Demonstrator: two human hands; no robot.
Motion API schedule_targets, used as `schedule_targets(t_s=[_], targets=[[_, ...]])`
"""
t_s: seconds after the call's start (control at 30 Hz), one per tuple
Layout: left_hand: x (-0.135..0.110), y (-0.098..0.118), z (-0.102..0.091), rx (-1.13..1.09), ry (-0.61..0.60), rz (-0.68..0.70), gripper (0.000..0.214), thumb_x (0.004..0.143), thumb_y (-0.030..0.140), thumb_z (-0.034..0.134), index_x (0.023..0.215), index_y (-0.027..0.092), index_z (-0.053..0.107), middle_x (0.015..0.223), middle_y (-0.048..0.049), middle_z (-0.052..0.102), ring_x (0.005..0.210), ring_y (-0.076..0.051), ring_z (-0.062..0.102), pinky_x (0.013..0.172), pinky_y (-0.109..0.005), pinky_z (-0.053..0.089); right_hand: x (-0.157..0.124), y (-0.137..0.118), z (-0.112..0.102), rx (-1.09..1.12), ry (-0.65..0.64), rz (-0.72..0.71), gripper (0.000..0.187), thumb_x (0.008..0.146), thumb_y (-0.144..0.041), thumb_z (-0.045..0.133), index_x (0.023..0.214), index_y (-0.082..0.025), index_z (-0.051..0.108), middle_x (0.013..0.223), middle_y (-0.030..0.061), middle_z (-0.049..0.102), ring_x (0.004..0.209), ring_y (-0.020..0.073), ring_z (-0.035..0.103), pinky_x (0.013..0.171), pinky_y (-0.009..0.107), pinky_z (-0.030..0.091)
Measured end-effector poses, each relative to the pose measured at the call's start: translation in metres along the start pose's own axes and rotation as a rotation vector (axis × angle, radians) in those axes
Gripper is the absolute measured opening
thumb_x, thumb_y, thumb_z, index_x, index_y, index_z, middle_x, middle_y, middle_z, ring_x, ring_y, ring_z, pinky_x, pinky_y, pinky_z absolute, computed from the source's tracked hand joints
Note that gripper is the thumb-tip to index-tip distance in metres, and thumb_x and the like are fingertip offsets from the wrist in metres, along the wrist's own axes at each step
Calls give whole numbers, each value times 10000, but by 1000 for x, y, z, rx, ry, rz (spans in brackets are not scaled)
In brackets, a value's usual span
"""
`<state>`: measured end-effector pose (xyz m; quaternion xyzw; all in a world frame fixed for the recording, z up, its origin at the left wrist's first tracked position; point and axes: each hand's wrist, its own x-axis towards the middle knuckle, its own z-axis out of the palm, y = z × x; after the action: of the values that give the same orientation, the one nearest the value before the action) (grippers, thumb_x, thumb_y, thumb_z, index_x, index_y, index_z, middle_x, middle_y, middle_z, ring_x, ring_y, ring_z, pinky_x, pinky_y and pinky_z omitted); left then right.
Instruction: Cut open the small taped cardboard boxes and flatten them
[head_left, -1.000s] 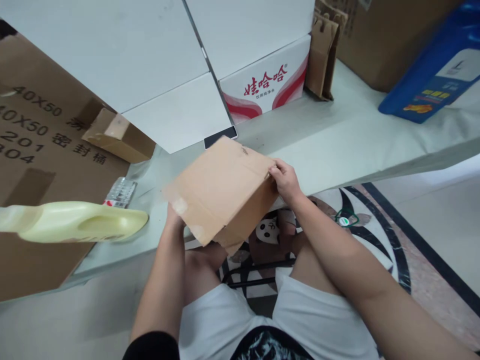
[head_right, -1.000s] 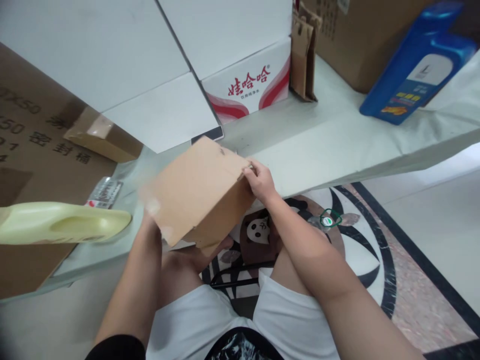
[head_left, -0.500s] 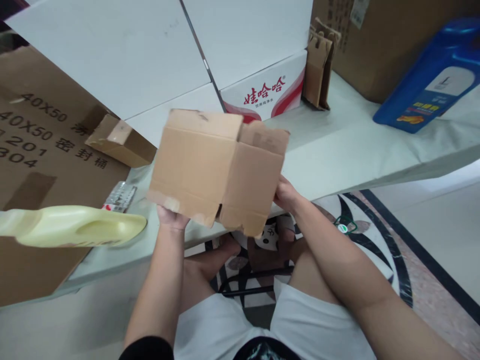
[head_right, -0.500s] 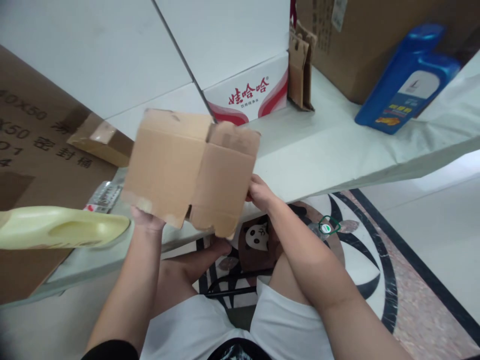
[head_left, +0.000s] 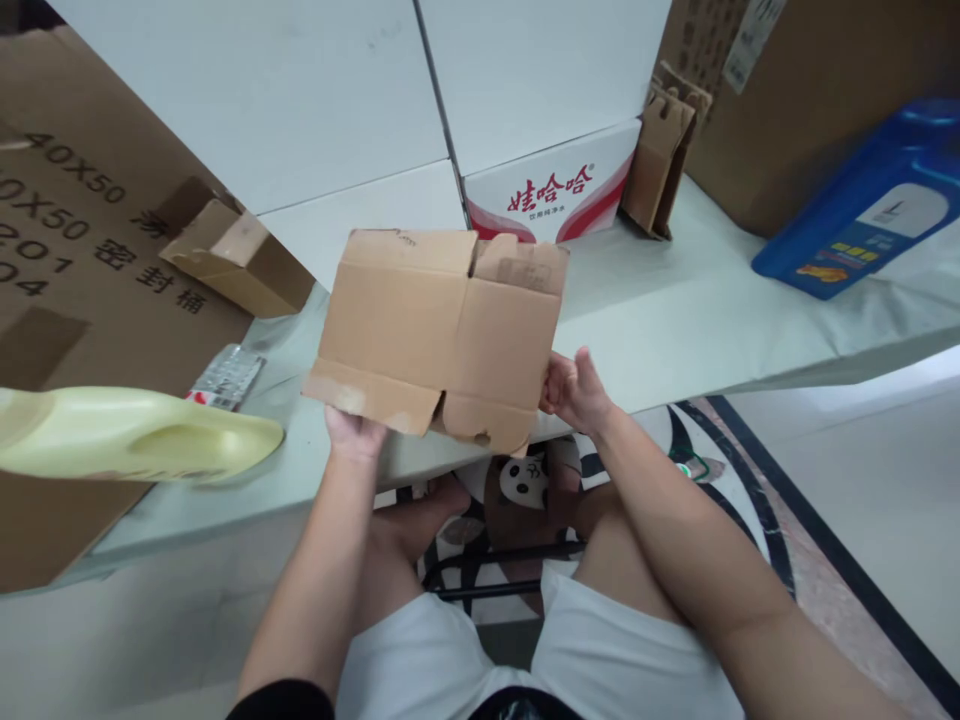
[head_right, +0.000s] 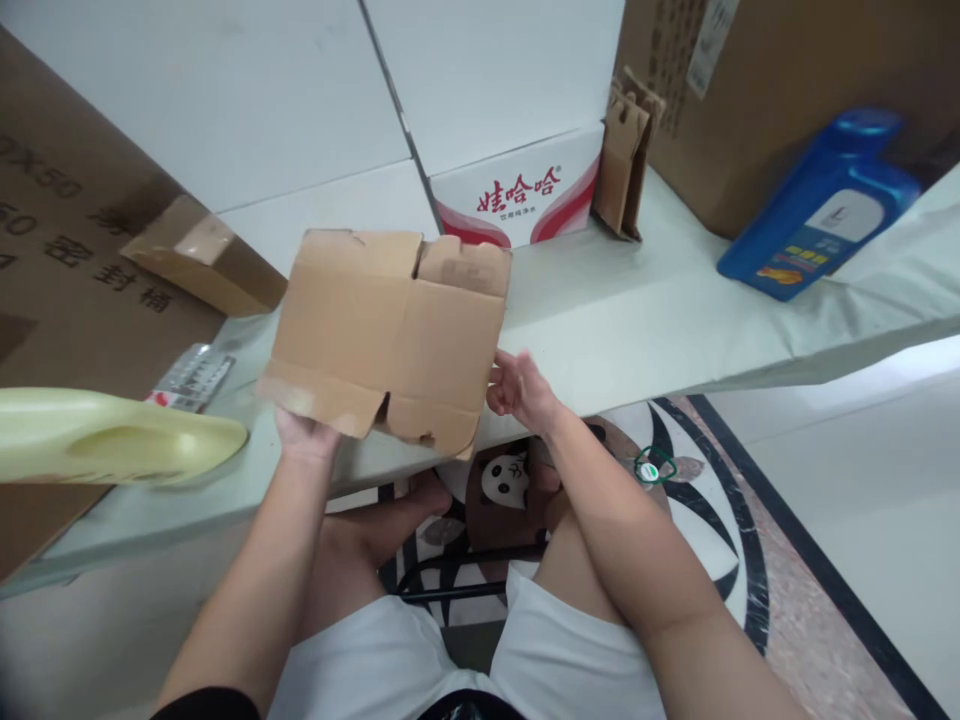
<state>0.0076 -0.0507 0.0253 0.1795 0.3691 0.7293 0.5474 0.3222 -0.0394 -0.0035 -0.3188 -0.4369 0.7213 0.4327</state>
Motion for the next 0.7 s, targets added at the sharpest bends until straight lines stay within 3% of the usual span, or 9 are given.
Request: schedule_targets(t_s=[0.07, 0.13, 0.23, 0.33, 0.4, 0.47, 0.57, 0.7], targets=[[-3, -1, 3, 8, -37, -12, 361, 954, 478, 548, 1158, 223, 702, 1067, -83, 797, 1106, -263, 735, 940, -352, 594, 1, 1, 3, -14, 58, 37, 646, 638, -787, 772, 940, -223, 678, 593, -22, 621, 496, 128, 518, 482, 255, 419], [-6, -1, 4, 9, -55, -26, 402, 907, 498, 577, 1171, 220, 699, 1133, -98, 784, 1178, -292, 704, 952, -377, 584, 2, 1, 7, -14, 109, 57, 575, 611, -638, 869, 954, -219, 675, 666, -1, 682, 594, 156, 616, 573, 278, 512], [-9, -2, 2, -28, -47, -39, 495, 899, 580, 495, 1169, 219, 698, 1173, -108, 771, 1230, -307, 672, 937, -403, 578, 3, 0, 12, 38, 150, 59, 593, 582, -574, 894, 1006, -219, 678, 846, 45, 765, 801, 215, 718, 736, 342, 590], [-6, -5, 2, -91, -34, -84, 537, 923, 617, 378, 1091, 227, 707, 1126, -108, 776, 1203, -287, 678, 914, -399, 574, 2, 2, 14, -4, 216, 7, 609, 565, -600, 888, 980, -209, 674, 836, 48, 761, 798, 219, 721, 714, 342, 594], [-1, -8, 5, -141, -2, -110, 548, 919, 623, 347, 1038, 226, 705, 1068, -105, 779, 1142, -273, 701, 893, -400, 575, -1, 1, 13, -120, 380, -96, 585, 597, -664, 848, 896, -200, 653, 679, 9, 691, 622, 173, 654, 557, 286, 535], [4, -9, 8, -184, 42, -127, 530, 918, 599, 343, 1013, 220, 701, 1008, -92, 779, 1051, -252, 727, 869, -395, 576, -5, -5, 8, -289, 660, -215, 556, 671, -715, 780, 787, -200, 604, 527, -36, 564, 460, 126, 525, 426, 248, 418], [9, -10, 12, -211, 53, -180, 483, 931, 540, 342, 963, 215, 698, 877, -62, 760, 867, -215, 742, 812, -377, 578, -18, -25, -7, -463, 1061, -378, 524, 811, -718, 653, 736, -209, 553, 484, -45, 498, 416, 122, 491, 404, 255, 395], [8, -12, 15, -206, -25, -258, 479, 937, 510, 333, 890, 203, 697, 781, -50, 722, 715, -203, 712, 727, -376, 585, -52, -59, -46, -549, 1169, -452, 425, 870, -631, 580, 842, -206, 583, 591, -6, 595, 495, 174, 619, 558, 341, 567]])
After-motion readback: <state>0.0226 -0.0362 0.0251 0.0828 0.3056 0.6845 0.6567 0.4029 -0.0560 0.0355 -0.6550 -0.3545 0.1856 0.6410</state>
